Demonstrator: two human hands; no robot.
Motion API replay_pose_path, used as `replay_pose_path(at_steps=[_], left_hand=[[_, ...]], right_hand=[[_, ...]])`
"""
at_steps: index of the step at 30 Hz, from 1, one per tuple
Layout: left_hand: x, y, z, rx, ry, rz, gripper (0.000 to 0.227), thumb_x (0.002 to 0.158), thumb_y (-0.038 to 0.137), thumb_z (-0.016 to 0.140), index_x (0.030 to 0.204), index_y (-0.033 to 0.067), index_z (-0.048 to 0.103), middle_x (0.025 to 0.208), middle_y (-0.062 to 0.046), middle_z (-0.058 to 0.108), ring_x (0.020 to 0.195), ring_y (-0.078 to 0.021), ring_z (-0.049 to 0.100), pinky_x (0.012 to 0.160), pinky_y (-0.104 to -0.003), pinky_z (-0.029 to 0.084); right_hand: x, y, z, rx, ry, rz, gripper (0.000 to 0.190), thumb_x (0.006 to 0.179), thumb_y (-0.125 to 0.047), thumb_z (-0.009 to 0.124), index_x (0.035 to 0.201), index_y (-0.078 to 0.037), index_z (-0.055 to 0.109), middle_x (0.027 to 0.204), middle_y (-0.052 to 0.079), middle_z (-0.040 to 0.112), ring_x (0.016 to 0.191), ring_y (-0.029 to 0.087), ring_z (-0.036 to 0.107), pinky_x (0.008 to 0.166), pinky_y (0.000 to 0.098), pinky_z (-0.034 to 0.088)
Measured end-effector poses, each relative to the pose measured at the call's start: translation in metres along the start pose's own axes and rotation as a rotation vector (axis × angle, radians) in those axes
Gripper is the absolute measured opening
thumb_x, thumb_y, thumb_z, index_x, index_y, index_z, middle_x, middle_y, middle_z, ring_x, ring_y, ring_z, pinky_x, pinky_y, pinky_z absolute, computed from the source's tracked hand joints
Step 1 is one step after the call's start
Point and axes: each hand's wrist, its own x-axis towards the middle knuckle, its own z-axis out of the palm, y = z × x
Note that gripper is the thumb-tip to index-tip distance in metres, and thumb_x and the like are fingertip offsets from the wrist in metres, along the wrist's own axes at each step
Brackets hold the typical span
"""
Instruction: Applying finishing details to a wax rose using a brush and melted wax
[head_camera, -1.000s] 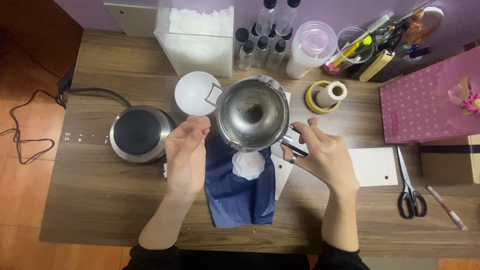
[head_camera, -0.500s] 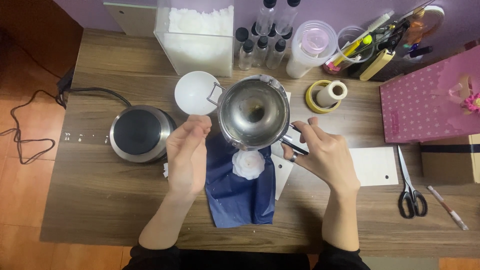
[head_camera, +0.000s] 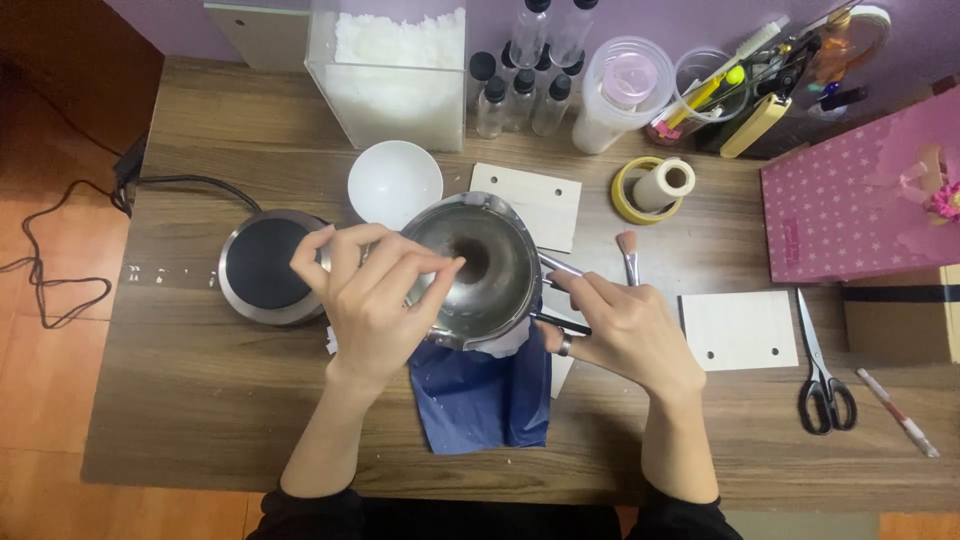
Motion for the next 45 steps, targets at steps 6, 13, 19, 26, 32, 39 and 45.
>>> replay_pose_path(at_steps=[6, 13, 19, 26, 32, 39, 45], left_hand=[[0.002, 0.003, -0.002, -0.029, -0.068, 0.021, 0.019, 0.067, 0.008, 0.085, 0.067, 0.0117, 0.067, 0.066, 0.002, 0.059, 0.087, -0.0211, 0.051, 0.097, -0.053, 0.018], [-0.001, 0.001, 0.006, -0.064, -0.072, 0.003, 0.017, 0.070, 0.009, 0.083, 0.068, 0.0123, 0.067, 0.070, 0.002, 0.061, 0.089, -0.0208, 0.053, 0.099, -0.055, 0.018], [0.001, -0.001, 0.008, 0.011, -0.066, 0.012, 0.008, 0.080, 0.005, 0.075, 0.082, 0.0128, 0.073, 0.081, 0.004, 0.068, 0.095, -0.0186, 0.053, 0.100, -0.053, 0.018], [-0.002, -0.002, 0.009, -0.006, -0.066, -0.001, 0.012, 0.073, 0.008, 0.080, 0.071, 0.0149, 0.071, 0.072, 0.005, 0.065, 0.092, -0.0179, 0.052, 0.100, -0.054, 0.019], [-0.004, -0.004, 0.013, 0.002, -0.070, -0.014, 0.014, 0.071, 0.009, 0.081, 0.071, 0.0149, 0.068, 0.069, 0.004, 0.063, 0.091, -0.0184, 0.053, 0.100, -0.053, 0.019], [-0.010, -0.010, 0.016, 0.003, -0.096, -0.037, 0.005, 0.081, 0.010, 0.074, 0.081, 0.0146, 0.073, 0.064, 0.003, 0.066, 0.080, -0.0137, 0.058, 0.098, -0.049, 0.023], [-0.003, -0.007, 0.015, 0.061, -0.092, 0.017, 0.011, 0.081, 0.007, 0.073, 0.087, 0.0156, 0.073, 0.068, 0.004, 0.066, 0.077, -0.0139, 0.056, 0.091, -0.045, 0.028]], right_hand=[[0.004, 0.002, 0.002, -0.026, 0.000, 0.003, 0.044, 0.070, -0.041, 0.077, 0.101, -0.012, 0.065, 0.057, 0.002, 0.059, 0.045, 0.017, 0.059, 0.045, 0.0269, 0.049], [0.005, -0.001, 0.000, -0.021, 0.000, -0.003, 0.043, 0.070, -0.040, 0.078, 0.099, -0.012, 0.066, 0.056, 0.002, 0.060, 0.044, 0.016, 0.059, 0.044, 0.0268, 0.049], [0.005, 0.001, 0.000, -0.034, 0.006, 0.014, 0.044, 0.071, -0.042, 0.077, 0.101, -0.012, 0.066, 0.057, 0.002, 0.060, 0.044, 0.016, 0.059, 0.044, 0.0270, 0.049], [0.004, 0.002, 0.001, -0.028, -0.007, 0.019, 0.045, 0.070, -0.043, 0.077, 0.101, -0.011, 0.066, 0.057, 0.003, 0.061, 0.045, 0.017, 0.060, 0.044, 0.0273, 0.049], [0.004, 0.004, 0.002, -0.040, 0.014, 0.006, 0.045, 0.070, -0.042, 0.078, 0.100, -0.011, 0.066, 0.056, 0.002, 0.060, 0.044, 0.017, 0.060, 0.044, 0.0267, 0.049], [0.004, 0.006, 0.003, -0.064, 0.024, 0.005, 0.046, 0.069, -0.044, 0.078, 0.100, -0.012, 0.066, 0.056, 0.002, 0.060, 0.045, 0.016, 0.060, 0.045, 0.0268, 0.049], [0.002, 0.004, 0.002, -0.050, 0.027, 0.001, 0.045, 0.071, -0.044, 0.077, 0.100, -0.011, 0.066, 0.056, 0.001, 0.060, 0.044, 0.016, 0.060, 0.045, 0.0274, 0.049]])
